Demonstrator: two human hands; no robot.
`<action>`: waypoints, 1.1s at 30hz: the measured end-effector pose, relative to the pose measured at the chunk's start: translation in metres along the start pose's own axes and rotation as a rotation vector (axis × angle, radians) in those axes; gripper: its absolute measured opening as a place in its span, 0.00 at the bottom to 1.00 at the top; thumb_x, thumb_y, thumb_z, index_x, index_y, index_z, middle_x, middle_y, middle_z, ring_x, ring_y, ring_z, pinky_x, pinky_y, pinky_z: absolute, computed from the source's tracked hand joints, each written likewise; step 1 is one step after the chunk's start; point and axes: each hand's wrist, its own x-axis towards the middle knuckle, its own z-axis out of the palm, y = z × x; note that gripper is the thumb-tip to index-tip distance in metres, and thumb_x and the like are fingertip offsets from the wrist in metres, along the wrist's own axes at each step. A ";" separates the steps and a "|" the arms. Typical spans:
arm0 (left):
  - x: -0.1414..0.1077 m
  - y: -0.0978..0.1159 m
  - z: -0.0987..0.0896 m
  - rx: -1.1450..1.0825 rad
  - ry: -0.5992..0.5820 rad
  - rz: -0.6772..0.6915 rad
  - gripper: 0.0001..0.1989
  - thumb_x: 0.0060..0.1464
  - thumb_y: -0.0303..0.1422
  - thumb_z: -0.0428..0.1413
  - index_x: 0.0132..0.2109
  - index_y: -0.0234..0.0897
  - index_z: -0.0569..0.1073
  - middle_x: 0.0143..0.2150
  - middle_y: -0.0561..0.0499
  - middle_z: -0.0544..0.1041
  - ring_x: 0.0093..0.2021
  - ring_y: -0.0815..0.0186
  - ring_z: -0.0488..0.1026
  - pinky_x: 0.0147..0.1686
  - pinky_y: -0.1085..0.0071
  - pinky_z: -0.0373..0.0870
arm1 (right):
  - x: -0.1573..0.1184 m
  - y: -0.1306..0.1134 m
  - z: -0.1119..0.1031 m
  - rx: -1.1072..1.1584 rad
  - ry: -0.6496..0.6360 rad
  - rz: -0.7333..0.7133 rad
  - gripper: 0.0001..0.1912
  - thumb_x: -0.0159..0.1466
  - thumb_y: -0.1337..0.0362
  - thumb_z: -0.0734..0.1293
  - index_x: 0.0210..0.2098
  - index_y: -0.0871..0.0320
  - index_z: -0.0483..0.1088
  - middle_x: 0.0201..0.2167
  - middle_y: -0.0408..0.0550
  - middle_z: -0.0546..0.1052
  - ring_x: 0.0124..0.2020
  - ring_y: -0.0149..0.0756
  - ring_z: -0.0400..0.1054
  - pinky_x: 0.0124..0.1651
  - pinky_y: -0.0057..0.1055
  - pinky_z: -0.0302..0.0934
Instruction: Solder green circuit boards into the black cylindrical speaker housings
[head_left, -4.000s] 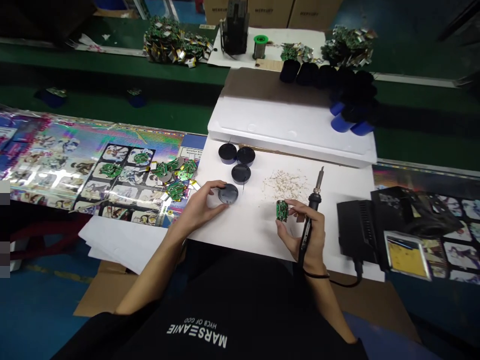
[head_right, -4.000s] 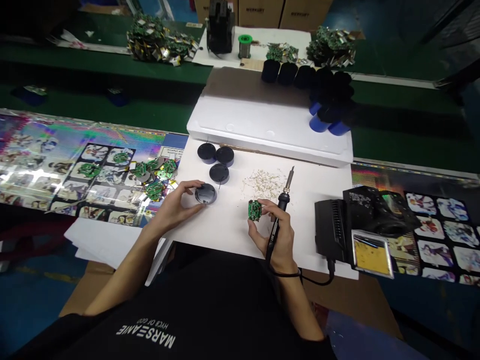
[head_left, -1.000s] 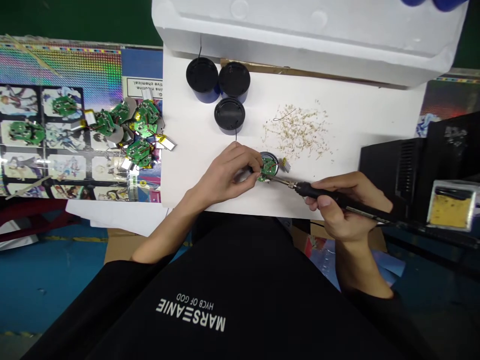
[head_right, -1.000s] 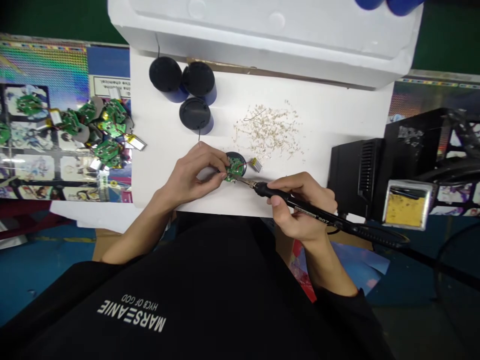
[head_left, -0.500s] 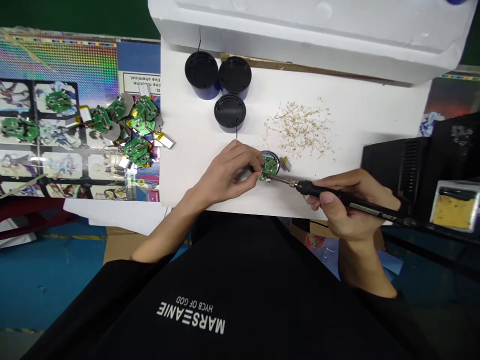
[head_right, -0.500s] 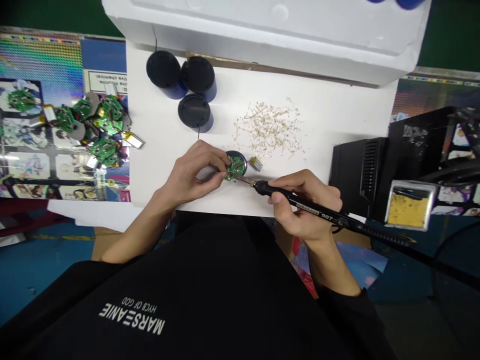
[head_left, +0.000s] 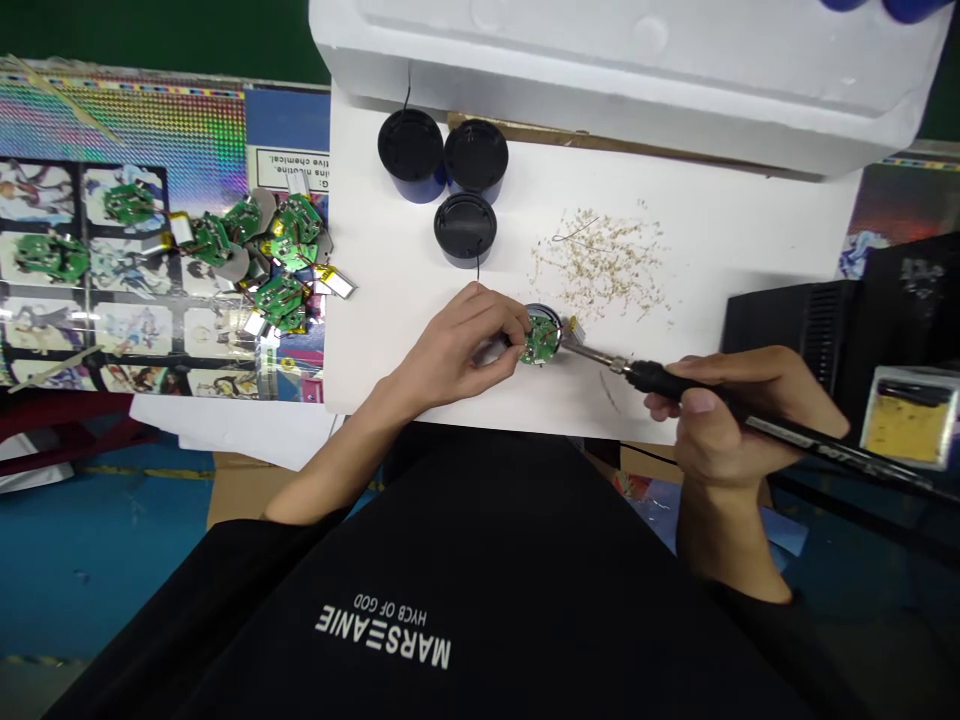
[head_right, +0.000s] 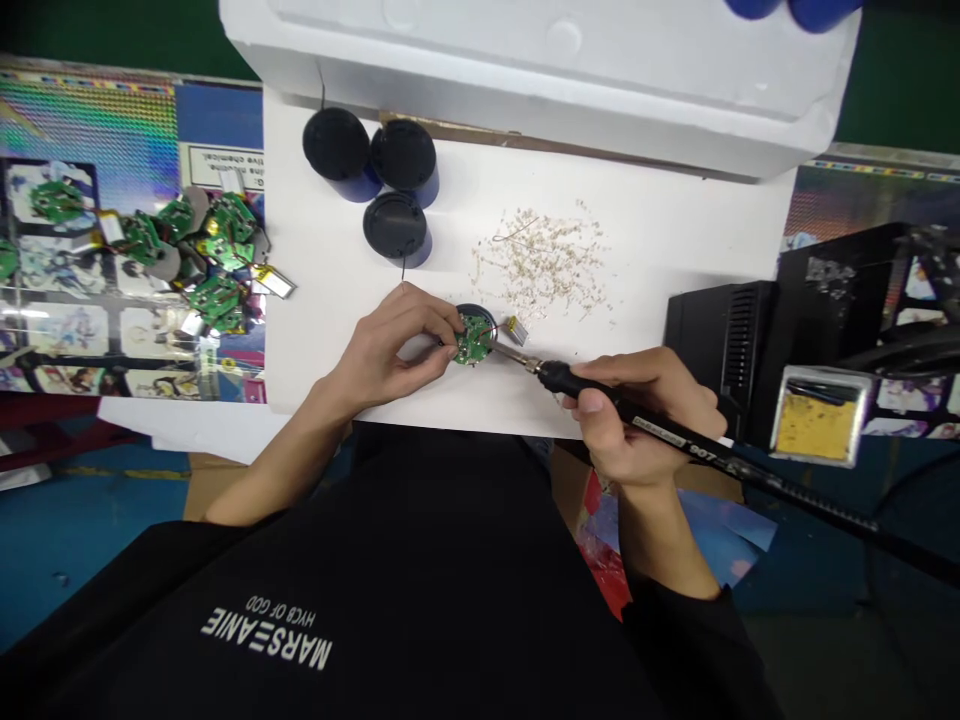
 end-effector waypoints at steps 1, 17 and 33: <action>0.000 0.000 0.000 0.002 0.002 0.012 0.03 0.64 0.27 0.57 0.41 0.41 0.73 0.46 0.47 0.82 0.48 0.58 0.78 0.52 0.57 0.70 | 0.000 -0.001 0.002 0.016 0.068 -0.021 0.12 0.65 0.51 0.77 0.36 0.53 0.81 0.25 0.44 0.80 0.20 0.38 0.76 0.17 0.33 0.65; 0.000 -0.002 -0.009 0.052 -0.059 0.031 0.05 0.70 0.34 0.58 0.44 0.39 0.76 0.48 0.45 0.83 0.50 0.58 0.78 0.54 0.59 0.70 | -0.015 0.000 0.065 -0.107 -0.234 -0.383 0.22 0.67 0.71 0.75 0.58 0.51 0.72 0.47 0.53 0.81 0.50 0.49 0.78 0.52 0.47 0.77; 0.026 0.008 -0.036 0.340 -0.354 0.226 0.12 0.74 0.37 0.52 0.48 0.40 0.80 0.52 0.43 0.82 0.49 0.56 0.73 0.51 0.58 0.70 | -0.030 -0.017 0.033 0.228 0.073 -0.046 0.16 0.73 0.49 0.66 0.54 0.49 0.74 0.37 0.49 0.76 0.28 0.39 0.74 0.26 0.37 0.69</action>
